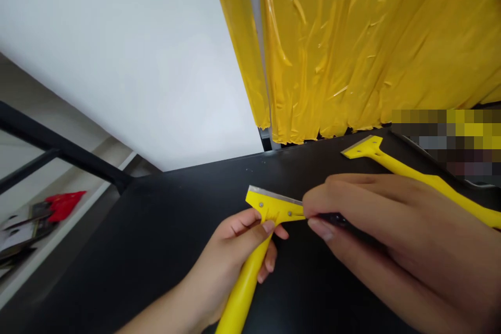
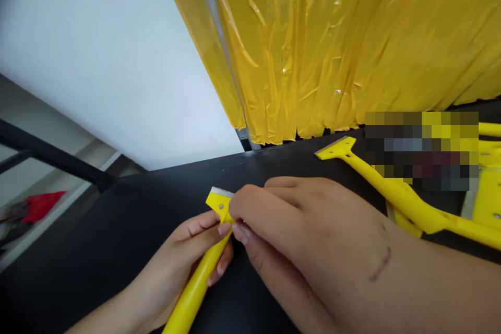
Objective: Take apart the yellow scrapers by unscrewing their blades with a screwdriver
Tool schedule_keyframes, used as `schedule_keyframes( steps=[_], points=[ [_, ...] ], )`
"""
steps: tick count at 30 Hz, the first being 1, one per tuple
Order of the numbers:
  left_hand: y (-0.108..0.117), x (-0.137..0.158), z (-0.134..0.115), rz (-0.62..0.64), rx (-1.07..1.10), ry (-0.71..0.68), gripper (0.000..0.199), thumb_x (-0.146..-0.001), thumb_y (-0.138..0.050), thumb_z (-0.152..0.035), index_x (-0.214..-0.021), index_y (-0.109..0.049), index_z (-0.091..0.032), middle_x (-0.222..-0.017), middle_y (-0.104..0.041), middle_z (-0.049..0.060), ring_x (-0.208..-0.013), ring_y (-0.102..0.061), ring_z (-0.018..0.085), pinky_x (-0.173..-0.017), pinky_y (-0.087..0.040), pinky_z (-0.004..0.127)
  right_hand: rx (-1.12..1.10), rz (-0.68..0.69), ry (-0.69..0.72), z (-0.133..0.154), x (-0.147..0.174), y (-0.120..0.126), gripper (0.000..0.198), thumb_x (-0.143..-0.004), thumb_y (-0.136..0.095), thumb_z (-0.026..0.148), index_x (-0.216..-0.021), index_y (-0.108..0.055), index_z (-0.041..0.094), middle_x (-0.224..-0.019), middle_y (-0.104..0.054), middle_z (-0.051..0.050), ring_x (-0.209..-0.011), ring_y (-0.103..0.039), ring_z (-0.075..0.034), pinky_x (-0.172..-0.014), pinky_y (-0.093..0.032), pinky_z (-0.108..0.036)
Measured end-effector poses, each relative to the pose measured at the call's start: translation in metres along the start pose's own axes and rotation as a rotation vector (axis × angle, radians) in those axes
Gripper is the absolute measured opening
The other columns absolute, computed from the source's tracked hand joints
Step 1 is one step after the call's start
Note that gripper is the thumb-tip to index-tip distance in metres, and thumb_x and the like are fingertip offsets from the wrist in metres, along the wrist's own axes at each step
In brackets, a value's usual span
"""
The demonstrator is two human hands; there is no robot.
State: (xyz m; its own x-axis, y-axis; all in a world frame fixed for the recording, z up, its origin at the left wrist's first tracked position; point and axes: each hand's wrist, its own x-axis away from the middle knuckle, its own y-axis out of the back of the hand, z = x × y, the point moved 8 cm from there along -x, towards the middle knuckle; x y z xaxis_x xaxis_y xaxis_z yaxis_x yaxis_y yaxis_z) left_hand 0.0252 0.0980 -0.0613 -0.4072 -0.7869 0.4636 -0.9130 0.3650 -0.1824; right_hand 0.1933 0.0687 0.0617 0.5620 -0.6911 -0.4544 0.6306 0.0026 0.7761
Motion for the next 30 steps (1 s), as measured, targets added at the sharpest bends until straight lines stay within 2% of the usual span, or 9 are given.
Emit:
schedule_keyframes(
  steps=[9, 10, 13, 15, 19, 22, 24, 28, 30],
  points=[
    [-0.003, 0.000, -0.004, 0.023, 0.029, -0.054, 0.031, -0.097, -0.074, -0.043, -0.097, -0.077, -0.013, -0.064, -0.064, 0.002, -0.052, -0.049, 0.009, -0.051, -0.037, 0.020, 0.104, -0.060, -0.062, -0.007, -0.001, 0.010, 0.012, -0.106, -0.051, 0.021, -0.114, -0.061, 0.021, -0.091, -0.070, 0.001, -0.077, -0.065, -0.013, -0.070, -0.046, -0.028],
    [-0.004, 0.001, -0.005, 0.021, 0.029, -0.055, 0.031, -0.098, -0.074, -0.044, -0.097, -0.077, -0.012, -0.065, -0.063, 0.002, -0.053, -0.050, 0.009, -0.052, -0.038, 0.020, 0.174, -0.080, -0.090, -0.009, 0.000, 0.012, 0.011, -0.108, -0.052, 0.027, -0.109, -0.062, 0.021, -0.086, -0.068, 0.000, -0.072, -0.063, -0.014, -0.066, -0.043, -0.030],
    [-0.003, 0.003, -0.006, -0.005, 0.008, -0.053, 0.035, -0.099, -0.072, -0.047, -0.099, -0.077, -0.012, -0.065, -0.063, 0.001, -0.055, -0.051, 0.009, -0.055, -0.041, 0.019, 0.405, -0.126, -0.170, -0.012, 0.000, 0.020, 0.033, -0.110, -0.052, 0.042, -0.083, -0.056, 0.022, -0.065, -0.055, 0.000, -0.056, -0.052, -0.016, -0.057, -0.031, -0.033],
    [-0.004, 0.003, -0.007, -0.016, -0.001, -0.041, 0.038, -0.100, -0.070, -0.049, -0.104, -0.077, -0.012, -0.064, -0.063, 0.001, -0.056, -0.053, 0.010, -0.057, -0.044, 0.019, 0.450, -0.093, -0.178, -0.009, -0.001, 0.022, 0.036, -0.111, -0.048, 0.037, -0.078, -0.052, 0.023, -0.062, -0.052, 0.001, -0.053, -0.049, -0.016, -0.056, -0.029, -0.033],
    [-0.017, -0.005, -0.009, 0.016, 0.034, -0.026, 0.037, -0.102, -0.067, -0.051, -0.098, -0.074, -0.015, -0.063, -0.062, 0.000, -0.054, -0.055, 0.011, -0.054, -0.048, 0.021, 0.317, 0.002, -0.180, -0.011, -0.002, 0.024, 0.021, -0.109, -0.043, 0.021, -0.097, -0.061, 0.022, -0.083, -0.064, -0.001, -0.070, -0.061, -0.016, -0.063, -0.039, -0.032],
    [-0.030, -0.013, -0.009, 0.063, 0.090, 0.004, 0.031, -0.102, -0.068, -0.046, -0.091, -0.069, -0.017, -0.067, -0.063, 0.000, -0.050, -0.052, 0.010, -0.047, -0.044, 0.020, 0.306, -0.033, -0.188, -0.018, -0.002, 0.028, 0.019, -0.109, -0.044, 0.023, -0.100, -0.061, 0.022, -0.082, -0.064, 0.001, -0.067, -0.061, -0.016, -0.063, -0.040, -0.034],
    [-0.034, -0.019, -0.010, 0.075, 0.154, 0.016, 0.027, -0.103, -0.067, -0.040, -0.089, -0.066, -0.017, -0.067, -0.062, -0.001, -0.048, -0.048, 0.008, -0.044, -0.039, 0.018, 0.343, -0.054, -0.150, -0.019, -0.004, 0.027, 0.016, -0.107, -0.045, 0.018, -0.104, -0.060, 0.022, -0.087, -0.068, -0.002, -0.074, -0.066, -0.019, -0.066, -0.043, -0.035],
    [-0.033, -0.026, -0.011, 0.102, 0.216, 0.042, 0.027, -0.105, -0.064, -0.038, -0.087, -0.065, -0.017, -0.058, -0.055, -0.003, -0.046, -0.042, 0.007, -0.044, -0.034, 0.017, 0.363, -0.053, -0.181, -0.026, -0.005, 0.024, 0.015, -0.103, -0.049, 0.017, -0.113, -0.060, 0.023, -0.097, -0.072, -0.002, -0.081, -0.070, -0.019, -0.069, -0.046, -0.035],
    [-0.033, -0.027, -0.009, 0.121, 0.218, 0.055, 0.030, -0.104, -0.064, -0.040, -0.087, -0.066, -0.017, -0.056, -0.052, -0.003, -0.047, -0.041, 0.008, -0.044, -0.034, 0.018, 0.341, -0.064, -0.210, -0.028, -0.004, 0.026, 0.023, -0.101, -0.050, 0.016, -0.122, -0.059, 0.024, -0.101, -0.072, 0.000, -0.081, -0.070, -0.017, -0.069, -0.047, -0.033]
  ],
)
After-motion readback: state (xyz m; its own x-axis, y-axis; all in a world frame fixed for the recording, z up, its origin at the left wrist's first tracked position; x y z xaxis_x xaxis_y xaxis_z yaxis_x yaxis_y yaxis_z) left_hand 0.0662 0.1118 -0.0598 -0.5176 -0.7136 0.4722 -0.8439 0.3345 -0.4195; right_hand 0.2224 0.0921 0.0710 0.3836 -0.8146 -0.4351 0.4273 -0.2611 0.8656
